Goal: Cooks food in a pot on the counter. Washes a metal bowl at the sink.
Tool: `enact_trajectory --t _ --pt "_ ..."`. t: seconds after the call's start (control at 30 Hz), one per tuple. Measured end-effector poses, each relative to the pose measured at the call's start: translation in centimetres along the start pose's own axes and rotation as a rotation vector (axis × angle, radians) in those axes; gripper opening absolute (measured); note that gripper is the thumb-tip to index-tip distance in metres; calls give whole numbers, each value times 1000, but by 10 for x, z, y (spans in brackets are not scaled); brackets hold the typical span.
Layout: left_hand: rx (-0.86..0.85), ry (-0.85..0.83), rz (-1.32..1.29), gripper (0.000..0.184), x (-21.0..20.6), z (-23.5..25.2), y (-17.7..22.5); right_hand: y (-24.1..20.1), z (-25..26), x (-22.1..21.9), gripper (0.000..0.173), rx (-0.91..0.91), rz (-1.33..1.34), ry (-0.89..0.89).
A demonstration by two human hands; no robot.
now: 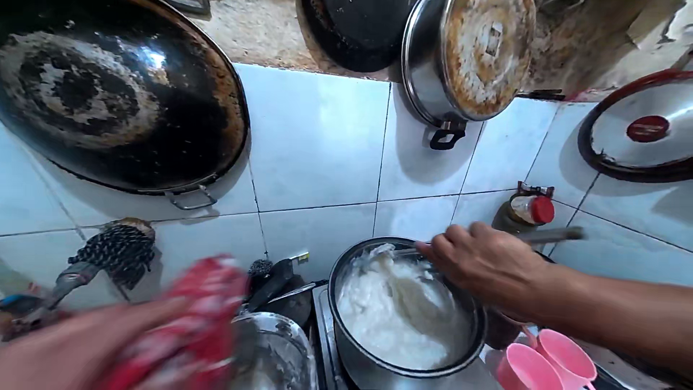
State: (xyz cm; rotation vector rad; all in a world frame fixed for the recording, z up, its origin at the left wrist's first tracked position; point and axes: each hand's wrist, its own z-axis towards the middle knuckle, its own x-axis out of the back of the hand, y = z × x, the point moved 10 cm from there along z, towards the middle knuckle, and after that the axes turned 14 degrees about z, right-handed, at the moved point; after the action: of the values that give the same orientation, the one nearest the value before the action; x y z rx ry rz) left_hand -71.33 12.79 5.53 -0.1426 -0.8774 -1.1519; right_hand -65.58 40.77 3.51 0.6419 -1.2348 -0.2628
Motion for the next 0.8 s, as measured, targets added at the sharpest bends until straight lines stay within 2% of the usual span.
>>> enact_trajectory --t 0.07,0.13,0.2,0.27,0.33,0.37,0.43,0.47,0.5,0.57,0.6,0.67,0.7,0.8 --pt "-27 -136 211 37 -61 7 8 -1 3 -27 33 17 52 -213" --pt "-27 -218 232 35 -112 5 22 -2 -7 -42 31 -31 143 -475" --pt "-41 -257 236 34 -138 -4 32 -2 -26 -37 15 -66 242 -602" --pt "-39 -273 252 33 -143 -7 33 6 -43 -23 12 -92 276 -703" --pt "-42 -279 231 31 -144 -8 29 18 -52 -4 25 -109 248 -667" --pt "-49 -271 206 31 -144 -9 26 23 -52 7 30 -96 207 -569" --pt "-38 -280 150 30 -145 -10 23 30 -45 14 29 -113 154 -444" --pt "-29 -293 132 29 -146 -9 23 31 -40 6 24 -148 159 -437" --pt "-22 -309 128 29 -147 -8 23 32 -32 -10 23 -205 195 -505" --pt "-15 -342 149 29 -149 -7 24 25 -13 -42 24 -275 301 -617" --pt "-19 -347 166 29 -149 -6 25 18 -3 -53 25 -273 369 -613" --pt "-29 -360 185 28 -150 -6 26 -1 10 -59 24 -178 445 -467" --pt "-33 -365 186 29 -150 -6 26 -10 12 -58 20 -88 417 -330" --pt "-26 -370 173 30 -151 -8 25 -20 -10 -40 27 35 460 -323"
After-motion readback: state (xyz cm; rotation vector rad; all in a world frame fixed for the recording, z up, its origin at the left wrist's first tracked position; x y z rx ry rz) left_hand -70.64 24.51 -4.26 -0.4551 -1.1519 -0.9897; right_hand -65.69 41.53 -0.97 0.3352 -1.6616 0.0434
